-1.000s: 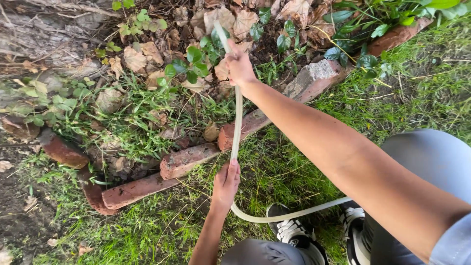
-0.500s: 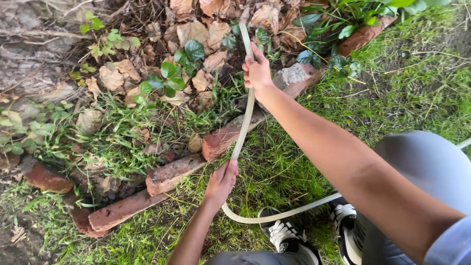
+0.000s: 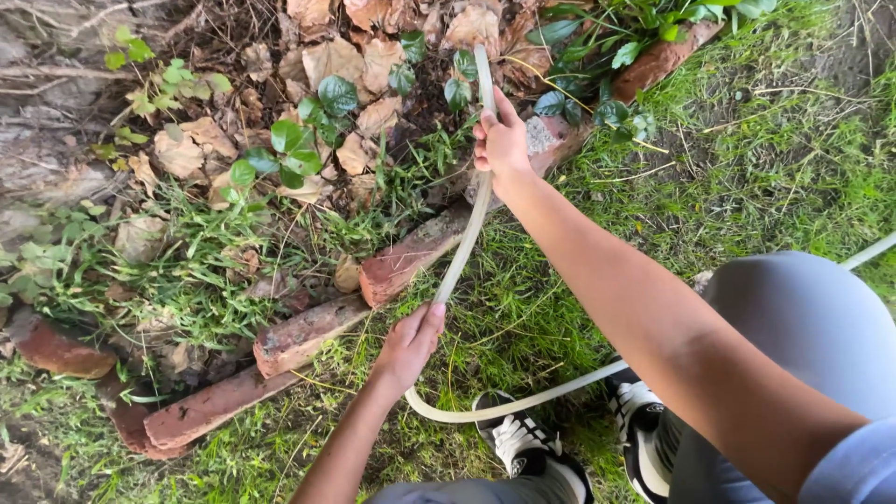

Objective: Pulling a white garden hose through a garden bed

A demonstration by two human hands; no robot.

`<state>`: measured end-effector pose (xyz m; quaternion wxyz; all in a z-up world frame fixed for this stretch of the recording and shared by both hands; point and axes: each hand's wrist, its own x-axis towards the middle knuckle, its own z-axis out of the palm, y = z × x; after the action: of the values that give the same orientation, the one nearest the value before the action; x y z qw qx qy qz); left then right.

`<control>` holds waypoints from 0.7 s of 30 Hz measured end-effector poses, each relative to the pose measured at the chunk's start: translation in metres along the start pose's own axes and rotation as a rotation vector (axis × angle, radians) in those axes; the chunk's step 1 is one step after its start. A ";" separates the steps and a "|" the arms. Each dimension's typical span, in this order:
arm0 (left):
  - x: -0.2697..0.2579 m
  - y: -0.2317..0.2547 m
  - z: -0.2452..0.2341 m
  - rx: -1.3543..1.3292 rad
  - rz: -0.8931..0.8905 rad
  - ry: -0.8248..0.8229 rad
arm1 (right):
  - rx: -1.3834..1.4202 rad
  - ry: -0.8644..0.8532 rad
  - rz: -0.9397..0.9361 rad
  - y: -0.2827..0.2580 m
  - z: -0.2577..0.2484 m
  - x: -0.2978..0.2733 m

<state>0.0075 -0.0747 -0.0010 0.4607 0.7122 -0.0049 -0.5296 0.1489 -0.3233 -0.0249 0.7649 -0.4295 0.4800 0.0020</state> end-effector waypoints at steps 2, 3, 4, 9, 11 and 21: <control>0.002 -0.007 0.000 -0.080 0.047 0.001 | 0.012 0.001 0.000 0.003 0.002 0.003; 0.001 -0.010 0.000 -0.083 0.051 0.007 | 0.008 -0.005 -0.003 0.005 0.003 0.002; 0.000 -0.014 -0.001 -0.075 0.044 0.012 | 0.007 -0.015 0.000 0.006 0.005 0.001; -0.015 -0.026 0.002 -0.102 -0.021 0.046 | -0.034 -0.068 0.026 0.023 0.016 -0.008; -0.021 -0.033 0.001 -0.071 0.038 0.068 | -0.041 -0.084 0.023 0.033 0.023 -0.009; -0.048 -0.073 0.006 -0.219 0.266 0.203 | -0.146 -0.189 0.037 0.064 0.065 -0.031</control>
<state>-0.0538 -0.0128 -0.0134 0.5993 0.7008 0.0050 -0.3869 0.1529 -0.2275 -0.0328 0.7733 -0.4730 0.4121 0.0918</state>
